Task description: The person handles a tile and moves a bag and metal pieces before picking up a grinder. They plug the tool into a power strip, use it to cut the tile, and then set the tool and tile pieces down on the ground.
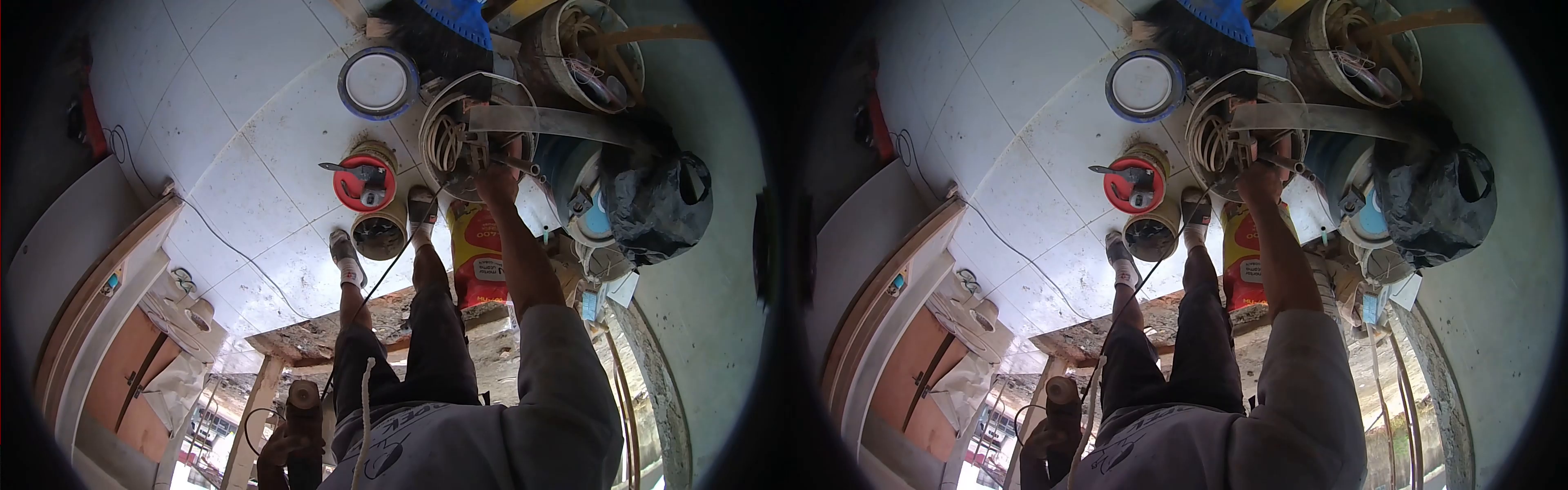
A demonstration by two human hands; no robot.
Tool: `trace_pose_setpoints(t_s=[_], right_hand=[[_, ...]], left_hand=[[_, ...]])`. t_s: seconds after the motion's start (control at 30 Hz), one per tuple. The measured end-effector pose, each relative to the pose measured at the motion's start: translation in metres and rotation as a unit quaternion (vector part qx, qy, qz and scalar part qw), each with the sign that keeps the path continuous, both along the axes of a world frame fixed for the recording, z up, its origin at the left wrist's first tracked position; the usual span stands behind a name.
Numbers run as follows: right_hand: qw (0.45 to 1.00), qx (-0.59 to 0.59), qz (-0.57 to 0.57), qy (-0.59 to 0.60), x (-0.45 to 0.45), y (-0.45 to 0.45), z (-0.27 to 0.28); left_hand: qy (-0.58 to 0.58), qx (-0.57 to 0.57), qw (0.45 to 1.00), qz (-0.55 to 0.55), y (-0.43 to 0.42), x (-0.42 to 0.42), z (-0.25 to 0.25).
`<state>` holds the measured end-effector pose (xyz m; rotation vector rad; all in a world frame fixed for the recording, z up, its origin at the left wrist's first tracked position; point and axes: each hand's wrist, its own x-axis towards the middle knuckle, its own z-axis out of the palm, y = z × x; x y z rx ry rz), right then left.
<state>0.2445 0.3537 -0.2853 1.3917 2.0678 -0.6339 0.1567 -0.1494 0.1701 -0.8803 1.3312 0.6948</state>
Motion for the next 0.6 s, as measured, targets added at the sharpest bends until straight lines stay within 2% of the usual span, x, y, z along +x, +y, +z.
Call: trace_pose_setpoints(t_s=[0.07,0.13,0.27,0.4,0.43,0.47,0.5,0.53,0.57,0.6], right_hand=[[0.999,0.03,-0.011,0.007,0.0,0.003,-0.009],[0.998,-0.031,-0.008,-0.047,-0.007,0.0,-0.015],[0.996,-0.052,-0.058,-0.047,-0.003,-0.015,-0.008],[0.978,-0.055,-0.2,-0.003,0.005,-0.059,0.012],[0.973,-0.09,-0.213,0.026,0.013,-0.079,0.017],[0.97,-0.065,-0.228,0.058,0.027,-0.115,-0.008],[0.977,-0.134,-0.131,0.099,0.022,-0.131,0.023],[0.926,-0.195,-0.299,0.126,0.038,-0.183,-0.032],[0.859,-0.259,-0.437,0.061,0.026,-0.212,-0.029],[0.821,-0.309,-0.478,0.037,0.006,-0.218,0.011]], left_hand=[[-0.041,-0.016,0.999,0.032,0.016,-0.004,0.001],[-0.028,-0.028,0.999,0.024,0.018,-0.004,0.0],[-0.022,-0.023,0.999,-0.005,0.013,-0.012,0.004],[-0.028,0.007,1.0,0.003,0.012,-0.026,0.007],[-0.024,0.014,1.0,-0.006,0.014,-0.028,0.007],[-0.018,0.026,0.999,-0.023,0.013,-0.031,0.007],[-0.011,0.038,0.998,-0.041,0.011,-0.035,0.006],[-0.019,0.052,0.997,-0.054,0.007,-0.04,0.006],[-0.016,0.056,0.996,-0.066,0.003,-0.044,0.007],[-0.017,0.05,0.996,-0.073,-0.001,-0.047,0.009]])
